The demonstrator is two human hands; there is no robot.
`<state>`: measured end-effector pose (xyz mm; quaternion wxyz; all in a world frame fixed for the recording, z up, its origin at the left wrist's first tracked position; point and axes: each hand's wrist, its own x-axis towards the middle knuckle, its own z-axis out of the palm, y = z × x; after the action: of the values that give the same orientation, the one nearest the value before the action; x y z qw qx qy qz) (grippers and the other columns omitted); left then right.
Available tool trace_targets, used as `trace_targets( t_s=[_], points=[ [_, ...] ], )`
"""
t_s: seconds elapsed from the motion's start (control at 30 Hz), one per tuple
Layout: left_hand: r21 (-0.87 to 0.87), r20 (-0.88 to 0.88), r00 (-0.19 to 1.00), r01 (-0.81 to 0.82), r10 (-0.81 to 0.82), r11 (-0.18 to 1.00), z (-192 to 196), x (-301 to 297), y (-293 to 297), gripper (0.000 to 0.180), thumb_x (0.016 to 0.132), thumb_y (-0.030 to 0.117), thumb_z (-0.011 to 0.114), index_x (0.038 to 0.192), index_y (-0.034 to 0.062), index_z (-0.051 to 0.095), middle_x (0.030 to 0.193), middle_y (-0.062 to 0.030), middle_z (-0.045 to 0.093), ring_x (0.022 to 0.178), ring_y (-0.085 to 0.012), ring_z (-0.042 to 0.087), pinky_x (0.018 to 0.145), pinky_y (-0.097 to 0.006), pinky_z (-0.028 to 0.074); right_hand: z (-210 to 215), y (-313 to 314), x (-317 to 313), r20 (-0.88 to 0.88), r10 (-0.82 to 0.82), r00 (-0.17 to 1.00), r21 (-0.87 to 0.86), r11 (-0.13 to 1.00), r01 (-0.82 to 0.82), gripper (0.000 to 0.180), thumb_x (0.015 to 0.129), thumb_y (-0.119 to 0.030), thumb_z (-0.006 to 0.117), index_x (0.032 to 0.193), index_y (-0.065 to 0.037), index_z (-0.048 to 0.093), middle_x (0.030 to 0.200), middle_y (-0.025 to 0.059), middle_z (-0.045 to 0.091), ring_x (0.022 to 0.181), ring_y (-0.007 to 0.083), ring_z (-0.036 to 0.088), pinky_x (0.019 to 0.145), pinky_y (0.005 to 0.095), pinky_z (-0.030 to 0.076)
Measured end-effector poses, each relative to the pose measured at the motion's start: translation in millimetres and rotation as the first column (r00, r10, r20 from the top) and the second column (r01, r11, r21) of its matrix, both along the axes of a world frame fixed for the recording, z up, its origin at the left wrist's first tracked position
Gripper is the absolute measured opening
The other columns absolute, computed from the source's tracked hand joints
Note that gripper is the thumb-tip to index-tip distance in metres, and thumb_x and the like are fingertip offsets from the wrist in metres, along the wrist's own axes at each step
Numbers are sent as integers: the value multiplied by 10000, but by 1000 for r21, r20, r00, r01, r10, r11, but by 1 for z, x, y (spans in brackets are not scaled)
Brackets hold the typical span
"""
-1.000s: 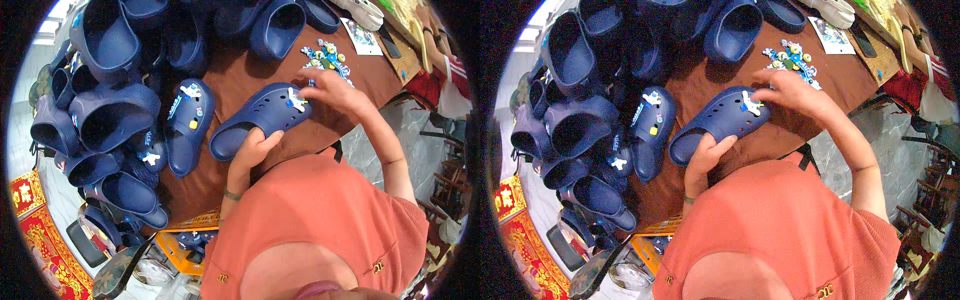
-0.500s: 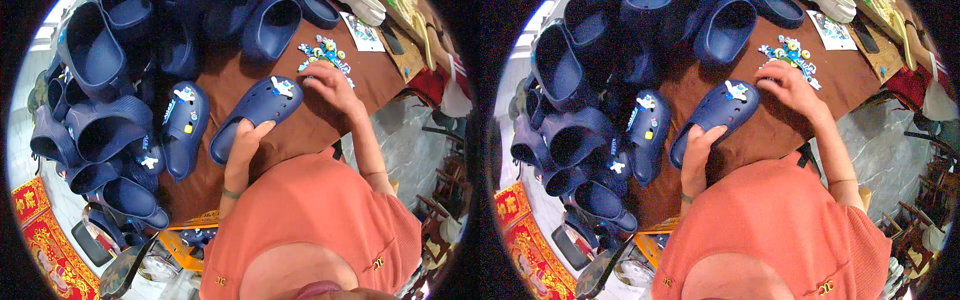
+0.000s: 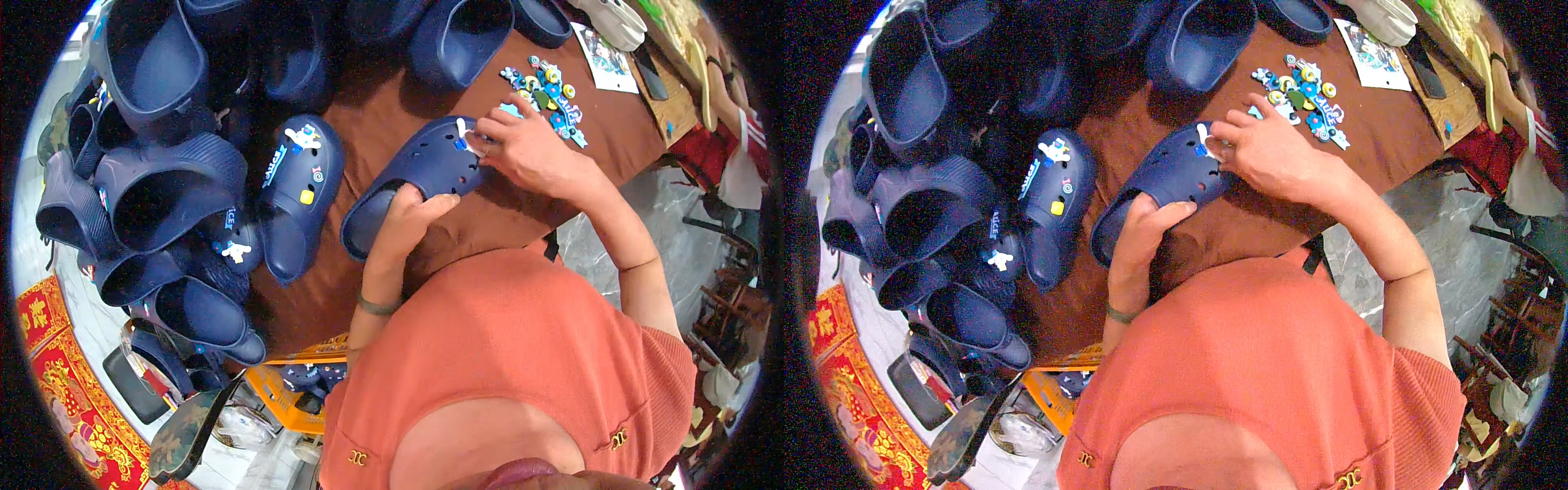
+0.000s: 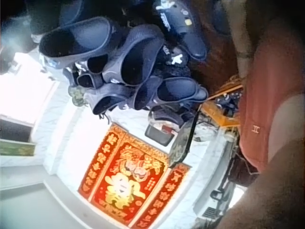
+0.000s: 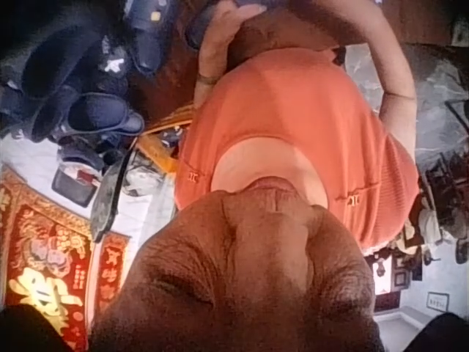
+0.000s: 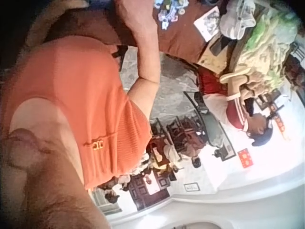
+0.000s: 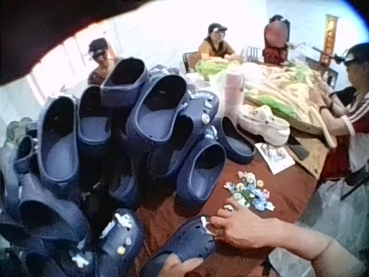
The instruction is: Manually attaching decorative charms into the holes of foam clog shoes.
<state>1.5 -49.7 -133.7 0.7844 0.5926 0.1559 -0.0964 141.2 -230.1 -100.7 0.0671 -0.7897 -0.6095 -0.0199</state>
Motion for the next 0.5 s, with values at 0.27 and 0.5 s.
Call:
trace_targets(
  t_s=[0.27, 0.5],
  points=[
    [33, 22, 1000, 5, -6, 999, 1, -1, -2, 394, 754, 101, 645, 1129, -13, 599, 1090, -47, 610, 985, -156, 565, 921, -281, 413, -14, -2, 10, -386, -95, 918, 189, 965, 180, 302, 790, -235, 669, 1071, -125, 659, 941, 70, 546, 1002, 263, 527, 873, 418, 395],
    [1, 4, 1000, -25, 25, 1000, -3, -2, -2, 412, 756, 104, 652, 1143, -24, 586, 1098, -59, 605, 1000, -172, 563, 927, -295, 415, -22, -7, 8, -330, -145, 933, 198, 955, 219, 355, 827, -308, 645, 1155, -175, 639, 988, 83, 502, 950, 277, 478, 819, 428, 403]
  ],
)
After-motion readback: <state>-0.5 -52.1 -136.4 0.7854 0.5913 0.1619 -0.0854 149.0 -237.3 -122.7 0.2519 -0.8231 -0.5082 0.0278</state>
